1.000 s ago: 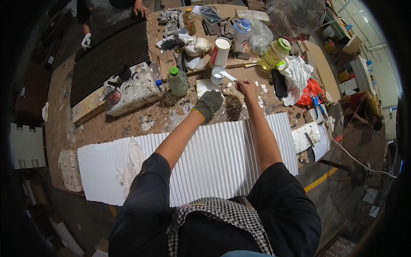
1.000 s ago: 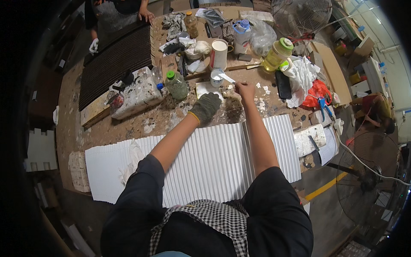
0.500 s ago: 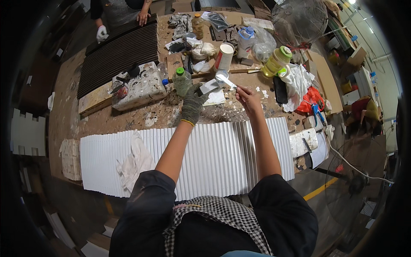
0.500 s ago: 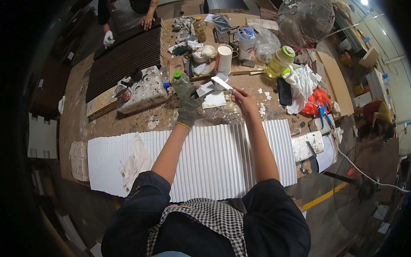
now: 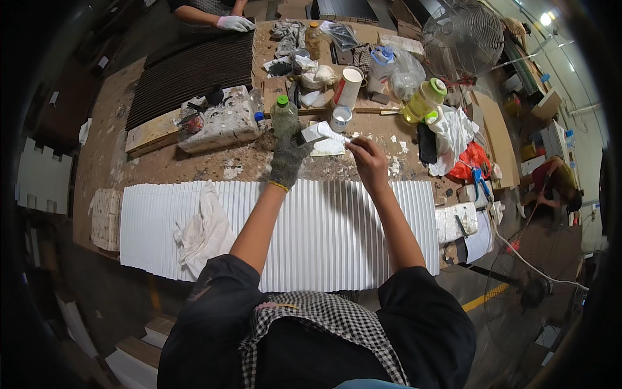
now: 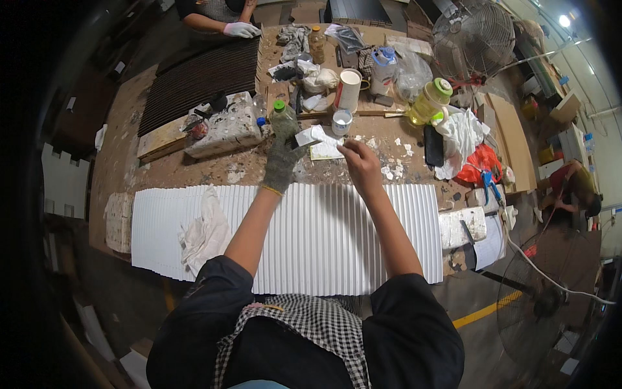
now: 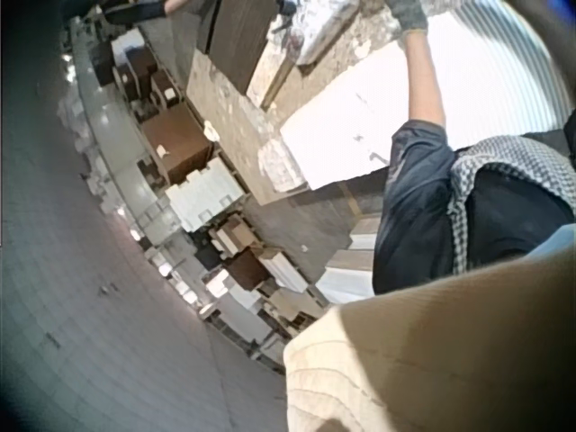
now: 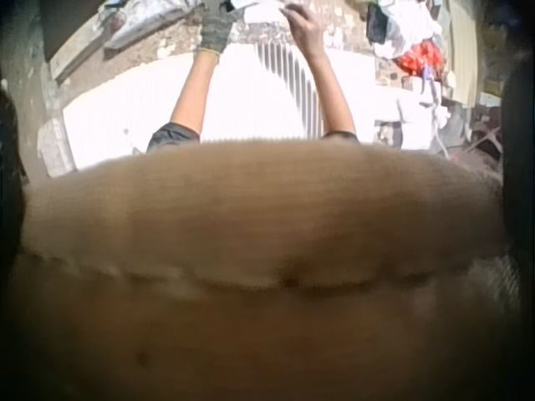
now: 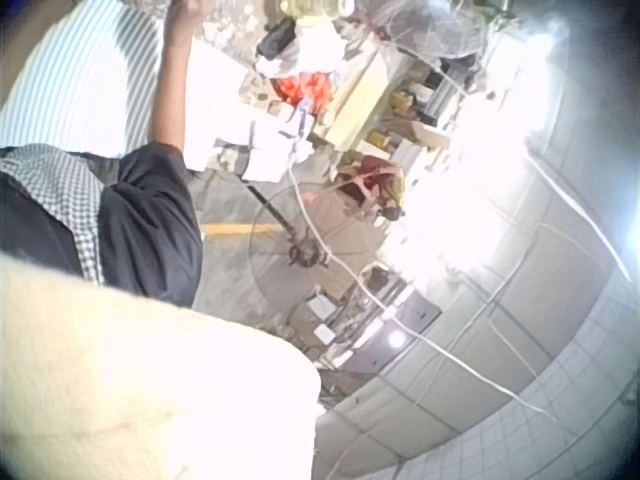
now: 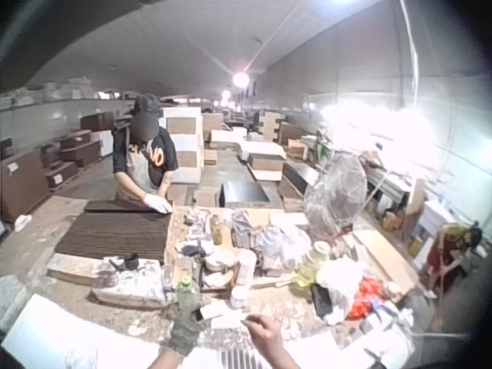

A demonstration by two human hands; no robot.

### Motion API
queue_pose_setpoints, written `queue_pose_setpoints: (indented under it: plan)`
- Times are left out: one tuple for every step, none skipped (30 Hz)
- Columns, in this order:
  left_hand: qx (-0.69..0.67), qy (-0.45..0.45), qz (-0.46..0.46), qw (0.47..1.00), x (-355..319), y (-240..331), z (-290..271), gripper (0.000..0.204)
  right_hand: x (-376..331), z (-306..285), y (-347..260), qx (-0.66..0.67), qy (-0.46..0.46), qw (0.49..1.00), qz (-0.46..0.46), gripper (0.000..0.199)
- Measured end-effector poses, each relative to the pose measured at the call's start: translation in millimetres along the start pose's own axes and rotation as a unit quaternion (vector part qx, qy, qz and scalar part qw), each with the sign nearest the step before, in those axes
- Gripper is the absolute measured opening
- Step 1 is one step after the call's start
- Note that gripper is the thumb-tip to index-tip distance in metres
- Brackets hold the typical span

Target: The person wipes a white corrugated panel with a cloth, then uses a small rectangular tool to scrape or smooth the surface. The person repeats wiping and scraping motions across the panel while standing at a cluttered workbench.

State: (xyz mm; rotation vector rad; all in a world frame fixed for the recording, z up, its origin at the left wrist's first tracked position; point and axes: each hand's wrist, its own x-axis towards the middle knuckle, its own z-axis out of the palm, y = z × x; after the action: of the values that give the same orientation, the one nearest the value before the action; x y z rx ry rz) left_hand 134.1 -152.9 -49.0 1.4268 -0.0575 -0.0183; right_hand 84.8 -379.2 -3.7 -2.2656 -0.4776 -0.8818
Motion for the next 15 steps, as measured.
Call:
queue_pose_setpoints:
  plan:
    - [0.019,0.003,0.001,1.000,0,-1,-3,0.052,-3,-5,0,-0.016,-0.008,0.999,-0.035,0.017]
    - [0.039,0.006,0.001,0.999,0,-3,-6,0.052,-7,-7,4,0.003,0.003,1.000,-0.018,0.019]
    - [0.058,0.009,0.001,0.998,-1,-4,-10,0.052,-9,-7,8,0.040,0.027,0.999,0.017,0.027]
    - [0.028,0.006,0.005,1.000,-5,-7,-10,0.052,-12,-7,9,0.146,0.050,0.981,0.115,0.022]
    - [0.008,0.009,0.011,1.000,-5,-9,-10,0.053,-15,-6,11,0.248,0.071,0.943,0.211,0.017]
    - [-0.012,0.012,0.017,1.000,-6,-11,-9,0.055,-15,-4,14,0.310,0.049,0.908,0.278,0.015]
    - [-0.033,0.011,0.022,0.999,-8,-9,-5,0.056,-14,-3,14,0.366,0.030,0.864,0.345,0.015]
    - [0.001,0.009,0.034,0.999,-10,-7,-2,0.056,-13,-2,15,0.419,0.010,0.811,0.408,0.015]
    - [0.034,0.006,0.047,0.998,-11,-5,1,0.057,-13,3,16,0.426,-0.020,0.796,0.430,0.020]
    - [0.067,0.001,0.060,0.996,-12,4,5,0.058,-14,7,21,0.442,-0.007,0.777,0.448,0.021]
    - [0.084,0.000,0.054,0.995,-13,11,10,0.058,-14,10,27,0.458,0.006,0.757,0.467,0.021]
    - [0.100,-0.003,0.048,0.994,-14,17,15,0.059,-14,12,35,0.462,0.039,0.746,0.478,0.022]
    - [0.120,0.001,0.044,0.992,-13,22,14,0.060,-9,14,39,0.471,0.067,0.733,0.486,0.022]
    - [0.101,0.002,0.046,0.994,-10,15,12,0.060,-6,15,41,0.478,0.096,0.720,0.494,0.023]
    - [0.081,0.004,0.047,0.996,-5,5,9,0.060,-7,15,41,0.487,0.079,0.716,0.494,0.022]
